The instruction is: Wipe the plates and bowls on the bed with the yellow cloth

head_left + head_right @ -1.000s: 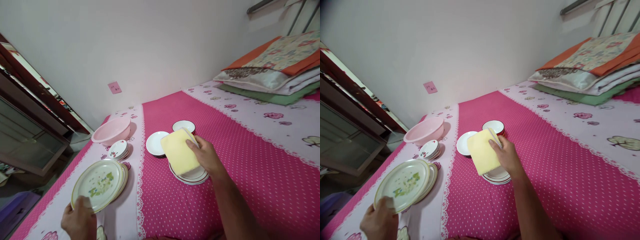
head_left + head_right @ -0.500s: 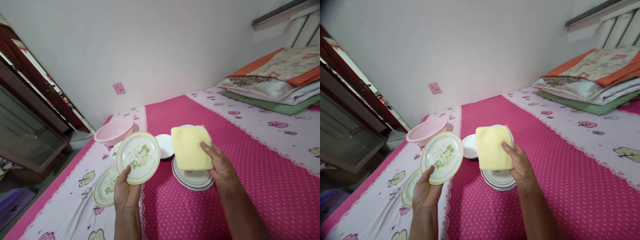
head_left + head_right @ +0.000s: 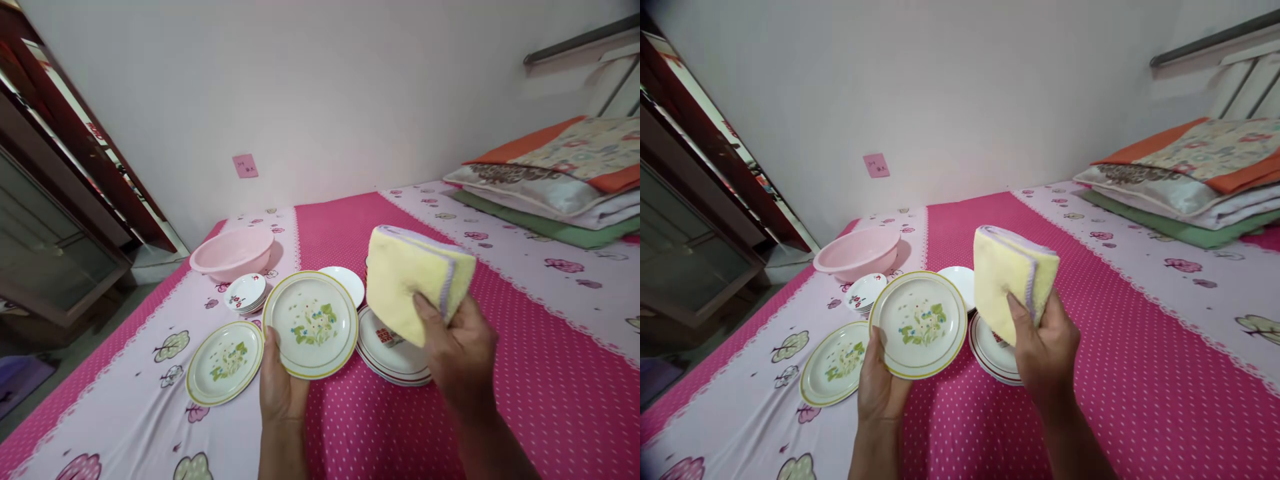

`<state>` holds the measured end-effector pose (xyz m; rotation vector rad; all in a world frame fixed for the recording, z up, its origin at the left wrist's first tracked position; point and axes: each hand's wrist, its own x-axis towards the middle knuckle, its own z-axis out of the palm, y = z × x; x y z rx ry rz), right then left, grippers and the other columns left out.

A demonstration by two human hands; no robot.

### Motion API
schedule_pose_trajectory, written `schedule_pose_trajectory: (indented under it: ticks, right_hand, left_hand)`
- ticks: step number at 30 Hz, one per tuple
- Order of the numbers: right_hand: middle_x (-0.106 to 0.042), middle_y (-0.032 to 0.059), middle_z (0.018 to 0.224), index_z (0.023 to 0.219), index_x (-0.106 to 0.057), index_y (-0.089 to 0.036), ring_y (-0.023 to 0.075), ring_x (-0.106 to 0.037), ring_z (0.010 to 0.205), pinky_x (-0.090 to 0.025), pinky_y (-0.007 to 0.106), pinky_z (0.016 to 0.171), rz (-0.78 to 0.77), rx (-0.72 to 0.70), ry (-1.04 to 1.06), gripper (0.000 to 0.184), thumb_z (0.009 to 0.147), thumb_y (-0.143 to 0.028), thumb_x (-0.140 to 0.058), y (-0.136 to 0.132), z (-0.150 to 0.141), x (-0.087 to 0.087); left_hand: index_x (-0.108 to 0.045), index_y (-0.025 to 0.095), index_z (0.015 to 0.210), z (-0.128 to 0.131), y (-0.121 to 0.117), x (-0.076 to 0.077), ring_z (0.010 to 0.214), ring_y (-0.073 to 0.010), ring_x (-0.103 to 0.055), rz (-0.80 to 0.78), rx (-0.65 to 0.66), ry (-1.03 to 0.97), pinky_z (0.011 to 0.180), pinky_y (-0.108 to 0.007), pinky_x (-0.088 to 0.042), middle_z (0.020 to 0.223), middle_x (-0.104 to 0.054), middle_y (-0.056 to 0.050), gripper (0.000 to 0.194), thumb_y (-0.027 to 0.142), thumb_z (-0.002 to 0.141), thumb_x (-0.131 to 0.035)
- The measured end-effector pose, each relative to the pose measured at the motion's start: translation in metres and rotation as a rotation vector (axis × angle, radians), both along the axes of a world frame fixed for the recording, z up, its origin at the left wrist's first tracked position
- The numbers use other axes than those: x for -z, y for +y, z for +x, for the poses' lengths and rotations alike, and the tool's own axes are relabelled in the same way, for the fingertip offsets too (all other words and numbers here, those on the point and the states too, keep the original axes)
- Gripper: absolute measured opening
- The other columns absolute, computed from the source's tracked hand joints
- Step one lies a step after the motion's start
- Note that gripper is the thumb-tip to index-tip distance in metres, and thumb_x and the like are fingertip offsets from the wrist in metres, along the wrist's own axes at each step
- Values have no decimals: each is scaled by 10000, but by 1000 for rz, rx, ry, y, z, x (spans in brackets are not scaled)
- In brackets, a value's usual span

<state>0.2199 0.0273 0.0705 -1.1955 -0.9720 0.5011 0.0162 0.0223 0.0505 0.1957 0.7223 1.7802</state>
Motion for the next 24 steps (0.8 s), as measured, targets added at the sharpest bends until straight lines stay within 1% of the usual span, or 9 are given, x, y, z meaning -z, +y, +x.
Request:
schedule_pose_trajectory:
  ticks: [2, 3, 5, 7, 10, 14, 17, 20, 24]
  right_hand:
    - [-774, 150, 1125, 1305, -678, -217, 367, -728, 1045, -589, 478, 905, 50, 91, -251, 419, 944, -431, -672, -8, -7, 0]
    - [-770, 149, 1149, 1318, -672, -218, 368, -721, 1080, -580, 482, 938, 97, 92, -364, 392, 962, -378, -639, -9, -11, 2]
    - [-727, 133, 1293, 1401, -615, -234, 350, -678, 1216, -546, 488, 1036, 251, 18, -556, 419, 987, -243, -548, -6, -18, 6]
    - [-664, 118, 1412, 1475, -540, -236, 323, -608, 1335, -502, 510, 1109, 422, -51, -729, 519, 973, -120, -481, 0, -24, 11]
    - [-652, 156, 1417, 1426, -556, -164, 328, -566, 1377, -493, 555, 1110, 532, -125, -922, 546, 902, -28, -485, 9, -31, 17]
    - [-672, 180, 1363, 1204, -671, -133, 337, -586, 1332, -511, 570, 1087, 375, -352, -1029, 504, 760, 15, -485, 8, -36, 24]
    - [-670, 175, 1358, 1155, -693, -140, 326, -612, 1287, -534, 558, 1063, 237, -478, -1038, 525, 709, 24, -469, 1, -38, 26]
    - [-690, 153, 1330, 1128, -701, -157, 297, -636, 1250, -553, 515, 1053, 157, -594, -1021, 517, 709, 36, -469, -7, -39, 24]
    - [-679, 120, 1388, 1221, -684, -181, 248, -605, 1318, -508, 474, 1132, 153, -757, -971, 541, 776, 46, -477, -17, -44, 18]
  left_hand:
    - [-603, 262, 1473, 5, 1, 4, 1418, -296, -549, 52, 24, 22, 1181, -452, -458, 1401, -702, -108, 521, 514, 1024, -525]
    - [-602, 263, 1475, 7, 2, 6, 1425, -299, -541, 68, 42, 21, 1178, -446, -462, 1412, -694, -110, 547, 547, 1013, -530]
    - [-585, 260, 1491, 12, 3, 10, 1435, -305, -529, 99, 89, -8, 1178, -443, -459, 1439, -673, -117, 606, 603, 995, -529]
    - [-553, 260, 1517, 16, 4, 14, 1443, -306, -519, 130, 157, -59, 1188, -450, -443, 1474, -643, -123, 656, 642, 985, -516]
    - [-527, 241, 1534, 19, 3, 16, 1437, -313, -525, 146, 247, -141, 1202, -476, -418, 1494, -620, -142, 704, 674, 979, -500]
    - [-572, 163, 1495, 20, 2, 14, 1405, -345, -556, 112, 271, -231, 1192, -516, -423, 1433, -658, -192, 744, 693, 987, -455]
    - [-627, 104, 1433, 17, 2, 14, 1366, -360, -592, 70, 251, -259, 1169, -527, -448, 1349, -706, -222, 769, 699, 997, -410]
    - [-658, 104, 1399, 12, 2, 17, 1326, -365, -625, 57, 227, -265, 1152, -533, -465, 1284, -743, -214, 749, 688, 1006, -401]
    - [-641, 71, 1411, 3, 1, 30, 1227, -367, -691, 90, 326, -369, 1111, -517, -506, 1229, -759, -236, 738, 657, 1004, -452]
